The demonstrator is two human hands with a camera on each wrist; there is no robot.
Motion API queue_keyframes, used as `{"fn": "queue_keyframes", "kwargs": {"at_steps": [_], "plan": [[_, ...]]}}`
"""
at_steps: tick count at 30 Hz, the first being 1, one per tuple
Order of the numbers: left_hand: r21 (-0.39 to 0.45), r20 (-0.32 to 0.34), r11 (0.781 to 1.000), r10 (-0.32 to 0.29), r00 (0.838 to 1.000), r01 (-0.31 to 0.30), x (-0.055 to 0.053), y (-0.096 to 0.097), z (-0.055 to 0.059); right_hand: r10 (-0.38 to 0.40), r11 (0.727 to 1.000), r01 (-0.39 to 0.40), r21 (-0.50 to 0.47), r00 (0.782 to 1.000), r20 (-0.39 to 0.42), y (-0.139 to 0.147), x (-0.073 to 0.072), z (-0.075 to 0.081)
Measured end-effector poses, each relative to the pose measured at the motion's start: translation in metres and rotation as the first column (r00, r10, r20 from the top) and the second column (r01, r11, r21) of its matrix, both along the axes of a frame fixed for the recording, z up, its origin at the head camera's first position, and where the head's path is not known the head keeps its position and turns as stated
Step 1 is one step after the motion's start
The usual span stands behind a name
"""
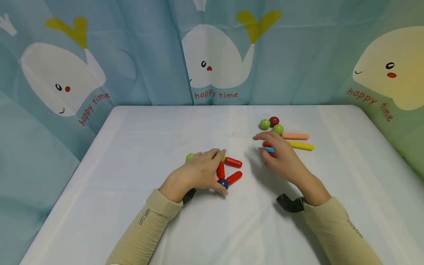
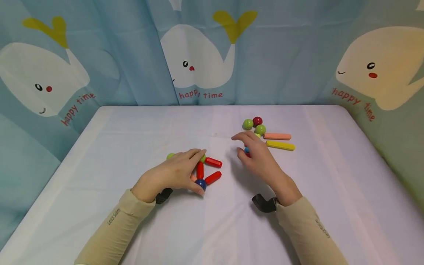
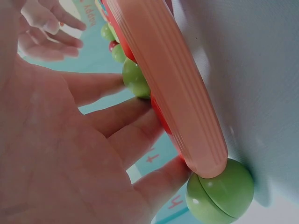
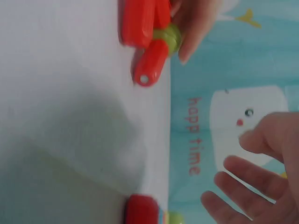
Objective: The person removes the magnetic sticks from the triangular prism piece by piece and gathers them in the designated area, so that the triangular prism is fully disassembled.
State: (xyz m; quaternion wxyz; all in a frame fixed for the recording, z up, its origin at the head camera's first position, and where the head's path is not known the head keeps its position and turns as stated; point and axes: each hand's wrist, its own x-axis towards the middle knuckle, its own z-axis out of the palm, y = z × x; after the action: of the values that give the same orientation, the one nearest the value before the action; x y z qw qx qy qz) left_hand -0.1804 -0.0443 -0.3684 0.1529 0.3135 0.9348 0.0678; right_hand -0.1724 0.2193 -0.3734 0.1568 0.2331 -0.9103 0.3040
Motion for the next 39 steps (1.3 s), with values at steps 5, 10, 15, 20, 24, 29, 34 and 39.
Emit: {"fn": "queue_keyframes", "kwargs": {"at_steps": [5, 10, 15, 20, 24, 29, 34, 39], "plan": [[-0.005, 0.011, 1.0, -0.001, 1.0, 0.001, -0.001, 0.002, 0.003, 0.042, 0.999, -0.043, 0.023, 0.998, 0.053, -0.012, 0.01, 0.008], [-0.008, 0.002, 1.0, -0.003, 1.0, 0.003, -0.001, 0.0, 0.005, 0.101, 0.99, -0.118, 0.079, 0.977, 0.187, -0.025, 0.016, 0.012], [0.005, -0.015, 1.0, 0.005, 1.0, -0.005, 0.0, -0.004, 0.005, 0.207, 0.958, -0.249, 0.141, 0.944, 0.256, -0.041, 0.016, 0.008], [0.027, -0.013, 1.0, 0.0, 1.0, 0.001, 0.0, -0.006, 0.003, 0.264, 0.922, -0.337, 0.191, 0.907, 0.327, -0.051, 0.018, 0.001], [0.041, -0.004, 0.999, 0.001, 1.0, -0.001, 0.001, -0.006, 0.002, 0.271, 0.905, -0.357, 0.231, 0.903, 0.332, -0.054, 0.02, -0.004], [0.036, -0.006, 0.999, -0.007, 1.0, 0.007, 0.002, -0.004, 0.0, 0.287, 0.888, -0.363, 0.283, 0.917, 0.277, -0.057, 0.026, -0.009], [0.034, -0.01, 0.999, -0.021, 1.0, 0.022, 0.003, -0.001, -0.001, 0.299, 0.883, -0.366, 0.292, 0.921, 0.251, -0.057, 0.029, -0.013], [0.033, -0.009, 0.999, -0.026, 1.0, 0.027, 0.002, 0.002, 0.001, 0.291, 0.886, -0.35, 0.303, 0.93, 0.225, -0.056, 0.029, -0.014]]}}
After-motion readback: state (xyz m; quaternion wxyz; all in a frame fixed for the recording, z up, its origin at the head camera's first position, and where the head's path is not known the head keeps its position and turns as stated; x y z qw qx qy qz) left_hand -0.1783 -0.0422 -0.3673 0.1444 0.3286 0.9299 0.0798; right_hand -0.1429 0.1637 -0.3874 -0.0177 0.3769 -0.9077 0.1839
